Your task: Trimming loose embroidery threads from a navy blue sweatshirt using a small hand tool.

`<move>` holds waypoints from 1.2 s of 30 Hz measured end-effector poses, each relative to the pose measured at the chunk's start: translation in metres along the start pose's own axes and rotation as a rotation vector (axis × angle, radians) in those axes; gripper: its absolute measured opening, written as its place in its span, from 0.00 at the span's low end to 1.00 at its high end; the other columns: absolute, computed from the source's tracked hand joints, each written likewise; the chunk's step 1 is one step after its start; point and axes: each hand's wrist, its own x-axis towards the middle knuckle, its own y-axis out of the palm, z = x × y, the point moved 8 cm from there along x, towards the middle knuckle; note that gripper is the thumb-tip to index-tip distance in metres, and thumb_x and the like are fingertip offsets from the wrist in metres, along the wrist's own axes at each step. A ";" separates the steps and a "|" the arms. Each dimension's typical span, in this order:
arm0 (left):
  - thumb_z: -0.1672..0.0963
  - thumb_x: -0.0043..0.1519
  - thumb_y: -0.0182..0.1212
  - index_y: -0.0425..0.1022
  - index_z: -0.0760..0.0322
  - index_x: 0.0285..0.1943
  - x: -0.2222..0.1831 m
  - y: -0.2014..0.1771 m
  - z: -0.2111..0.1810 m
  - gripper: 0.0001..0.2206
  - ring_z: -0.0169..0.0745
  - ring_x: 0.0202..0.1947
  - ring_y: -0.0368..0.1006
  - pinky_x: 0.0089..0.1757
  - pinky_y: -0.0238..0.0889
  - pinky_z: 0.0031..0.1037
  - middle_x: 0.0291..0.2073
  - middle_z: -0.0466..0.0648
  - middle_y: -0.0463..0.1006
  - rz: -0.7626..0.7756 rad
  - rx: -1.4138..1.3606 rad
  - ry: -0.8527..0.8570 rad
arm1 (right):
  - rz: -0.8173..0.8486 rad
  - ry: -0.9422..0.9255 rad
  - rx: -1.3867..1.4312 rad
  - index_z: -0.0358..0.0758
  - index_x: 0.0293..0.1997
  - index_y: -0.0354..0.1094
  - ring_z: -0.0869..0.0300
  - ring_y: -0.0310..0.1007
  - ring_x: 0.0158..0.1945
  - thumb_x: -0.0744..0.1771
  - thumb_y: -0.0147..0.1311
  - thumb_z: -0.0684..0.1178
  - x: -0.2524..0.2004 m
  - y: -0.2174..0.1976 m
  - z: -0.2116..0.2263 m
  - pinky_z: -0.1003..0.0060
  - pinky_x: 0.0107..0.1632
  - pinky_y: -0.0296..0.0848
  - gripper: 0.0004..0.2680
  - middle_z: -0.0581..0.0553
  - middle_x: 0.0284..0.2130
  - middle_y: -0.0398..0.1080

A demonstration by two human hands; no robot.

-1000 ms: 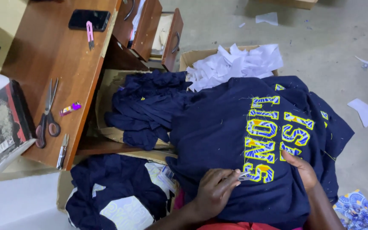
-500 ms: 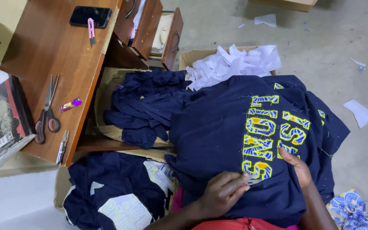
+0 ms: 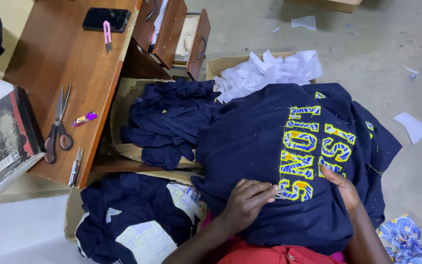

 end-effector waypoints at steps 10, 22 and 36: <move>0.62 0.75 0.54 0.79 0.67 0.61 0.005 0.011 -0.002 0.10 0.51 0.43 0.78 0.41 0.63 0.39 0.51 0.52 0.82 0.027 0.023 0.160 | -0.011 -0.011 -0.030 0.41 0.76 0.55 0.47 0.61 0.69 0.70 0.37 0.50 0.007 -0.008 0.000 0.46 0.73 0.59 0.21 0.44 0.70 0.61; 0.64 0.69 0.68 0.73 0.69 0.65 0.010 0.005 -0.001 0.16 0.53 0.47 0.79 0.47 0.71 0.39 0.52 0.56 0.80 -0.032 -0.095 0.153 | -0.005 0.016 -0.013 0.42 0.76 0.54 0.48 0.60 0.71 0.70 0.36 0.50 0.007 -0.004 -0.002 0.46 0.75 0.57 0.22 0.44 0.70 0.61; 0.60 0.66 0.68 0.81 0.68 0.59 -0.009 -0.017 -0.011 0.13 0.46 0.41 0.80 0.45 0.73 0.31 0.44 0.56 0.82 -0.120 -0.229 -0.348 | 0.004 0.077 -0.032 0.41 0.75 0.55 0.50 0.60 0.70 0.72 0.36 0.53 0.042 -0.047 -0.021 0.48 0.75 0.58 0.21 0.43 0.69 0.61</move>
